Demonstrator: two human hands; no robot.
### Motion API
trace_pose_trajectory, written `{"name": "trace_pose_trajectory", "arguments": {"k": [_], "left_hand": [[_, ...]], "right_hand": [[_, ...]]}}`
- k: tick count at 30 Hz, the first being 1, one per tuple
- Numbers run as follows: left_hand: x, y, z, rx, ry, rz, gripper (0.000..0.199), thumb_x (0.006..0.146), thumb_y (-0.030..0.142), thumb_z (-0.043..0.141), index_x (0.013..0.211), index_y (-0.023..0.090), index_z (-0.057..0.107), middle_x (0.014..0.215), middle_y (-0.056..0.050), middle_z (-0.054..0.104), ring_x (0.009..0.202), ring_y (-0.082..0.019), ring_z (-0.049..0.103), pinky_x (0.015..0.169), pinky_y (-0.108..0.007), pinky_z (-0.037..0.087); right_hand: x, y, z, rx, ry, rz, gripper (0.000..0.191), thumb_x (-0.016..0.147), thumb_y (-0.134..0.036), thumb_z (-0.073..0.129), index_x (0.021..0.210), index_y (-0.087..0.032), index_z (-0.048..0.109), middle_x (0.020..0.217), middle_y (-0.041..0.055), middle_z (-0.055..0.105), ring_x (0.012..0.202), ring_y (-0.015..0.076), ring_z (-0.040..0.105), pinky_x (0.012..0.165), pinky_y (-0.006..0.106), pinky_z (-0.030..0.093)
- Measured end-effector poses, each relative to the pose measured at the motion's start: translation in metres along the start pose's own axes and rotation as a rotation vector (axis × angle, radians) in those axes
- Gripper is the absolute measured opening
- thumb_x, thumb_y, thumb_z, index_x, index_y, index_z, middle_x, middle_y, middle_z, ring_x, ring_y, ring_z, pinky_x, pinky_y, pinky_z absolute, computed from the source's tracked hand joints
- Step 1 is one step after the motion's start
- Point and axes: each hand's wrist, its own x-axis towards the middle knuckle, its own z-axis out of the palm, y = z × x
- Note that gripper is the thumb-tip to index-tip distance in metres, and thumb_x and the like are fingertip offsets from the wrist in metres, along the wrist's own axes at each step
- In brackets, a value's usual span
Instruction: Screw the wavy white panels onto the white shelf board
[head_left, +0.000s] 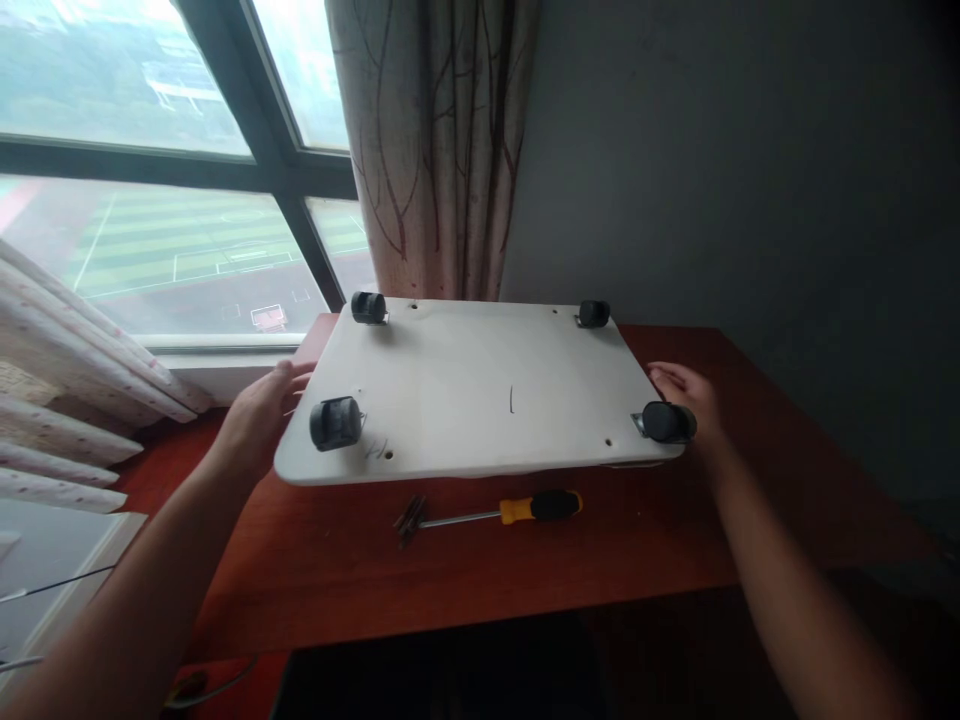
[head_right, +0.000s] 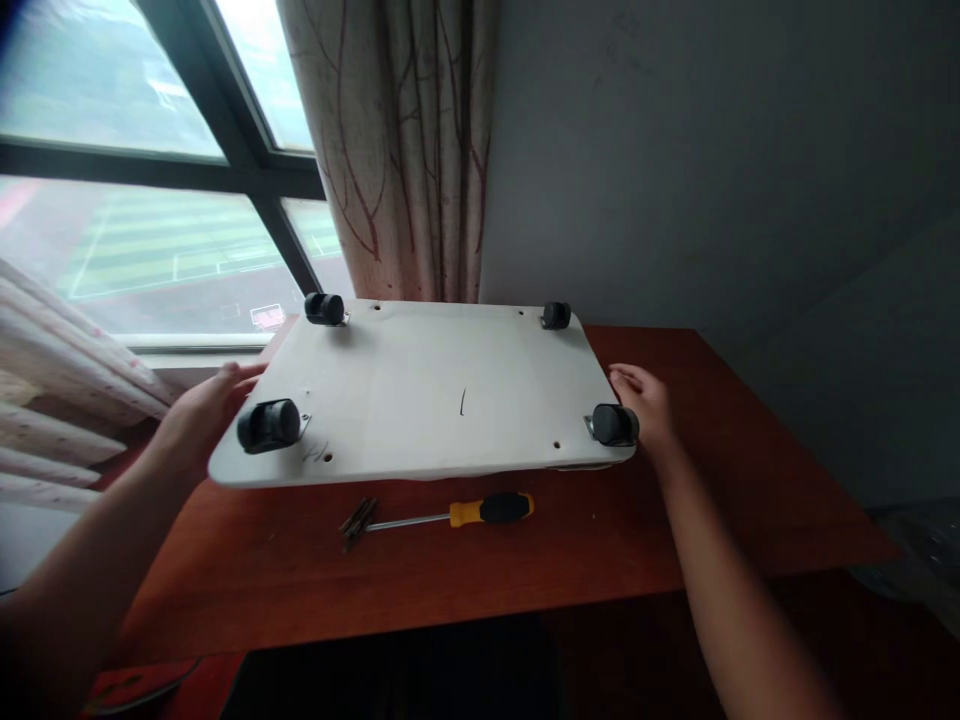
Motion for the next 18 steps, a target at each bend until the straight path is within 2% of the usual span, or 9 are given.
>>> {"name": "trace_pose_trajectory", "arguments": {"k": [2, 4, 7, 9, 11, 13, 15, 18], "left_hand": [[-0.013, -0.004, -0.005, -0.162, 0.011, -0.106, 0.060, 0.091, 0.059, 0.050, 0.118, 0.007, 0.062, 0.098, -0.011, 0.070, 0.077, -0.017, 0.061, 0.065, -0.025, 0.052], [-0.032, -0.007, -0.010, -0.247, 0.050, -0.156, 0.052, 0.086, 0.054, 0.059, 0.116, 0.011, 0.063, 0.098, -0.008, 0.069, 0.079, -0.016, 0.060, 0.064, -0.022, 0.049], [-0.064, -0.010, -0.012, -0.134, 0.095, -0.102, 0.041, 0.076, 0.047, 0.073, 0.102, 0.016, 0.066, 0.083, -0.001, 0.064, 0.071, -0.014, 0.054, 0.061, -0.020, 0.044], [-0.084, -0.013, -0.012, -0.030, 0.109, -0.038, 0.034, 0.079, 0.049, 0.070, 0.090, 0.017, 0.065, 0.073, 0.001, 0.058, 0.067, -0.013, 0.049, 0.061, -0.021, 0.042], [-0.099, -0.017, -0.011, -0.004, 0.123, -0.006, 0.033, 0.083, 0.050, 0.064, 0.084, 0.018, 0.064, 0.071, 0.001, 0.058, 0.067, -0.014, 0.050, 0.063, -0.023, 0.043], [-0.110, -0.022, -0.009, -0.036, 0.139, -0.019, 0.032, 0.084, 0.051, 0.063, 0.086, 0.019, 0.063, 0.074, 0.000, 0.060, 0.070, -0.016, 0.054, 0.066, -0.024, 0.044], [-0.117, -0.026, -0.007, -0.047, 0.147, -0.029, 0.032, 0.084, 0.051, 0.064, 0.090, 0.020, 0.062, 0.075, -0.001, 0.062, 0.072, -0.017, 0.056, 0.067, -0.026, 0.045], [-0.124, -0.030, -0.006, 0.061, 0.101, 0.011, 0.034, 0.085, 0.053, 0.060, 0.094, 0.020, 0.064, 0.079, -0.002, 0.064, 0.074, -0.019, 0.058, 0.068, -0.028, 0.046]], "right_hand": [[-0.023, -0.003, -0.017, -0.019, 0.153, -0.135, 0.039, 0.081, -0.047, 0.066, 0.109, -0.020, 0.068, 0.093, 0.0078, 0.071, 0.066, 0.0163, 0.060, 0.063, 0.030, 0.049], [-0.053, -0.011, -0.032, -0.005, 0.296, -0.214, 0.036, 0.085, -0.045, 0.064, 0.113, -0.023, 0.068, 0.093, 0.0086, 0.071, 0.066, 0.0173, 0.059, 0.059, 0.031, 0.047], [-0.105, -0.026, -0.040, -0.002, 0.384, -0.296, 0.029, 0.089, -0.043, 0.062, 0.109, -0.025, 0.071, 0.086, 0.0086, 0.070, 0.061, 0.0180, 0.058, 0.058, 0.034, 0.047], [-0.138, -0.031, -0.034, -0.010, 0.369, -0.320, 0.027, 0.091, -0.041, 0.060, 0.109, -0.025, 0.071, 0.080, 0.0067, 0.069, 0.060, 0.0182, 0.059, 0.059, 0.036, 0.050], [-0.161, -0.032, -0.023, -0.072, 0.275, -0.329, 0.025, 0.092, -0.038, 0.058, 0.110, -0.024, 0.070, 0.081, 0.0060, 0.070, 0.062, 0.0186, 0.062, 0.061, 0.036, 0.053], [-0.175, -0.030, -0.009, -0.154, 0.090, -0.381, 0.022, 0.093, -0.032, 0.057, 0.109, -0.024, 0.070, 0.084, 0.0063, 0.072, 0.070, 0.0202, 0.066, 0.068, 0.037, 0.056], [-0.180, -0.027, 0.006, -0.185, -0.073, -0.471, 0.020, 0.094, -0.025, 0.055, 0.108, -0.024, 0.070, 0.090, 0.0068, 0.073, 0.081, 0.0222, 0.069, 0.076, 0.038, 0.056], [-0.182, -0.025, 0.027, -0.189, -0.229, -0.591, 0.024, 0.094, -0.017, 0.053, 0.108, -0.025, 0.070, 0.099, 0.0067, 0.074, 0.092, 0.0233, 0.069, 0.083, 0.040, 0.056]]}}
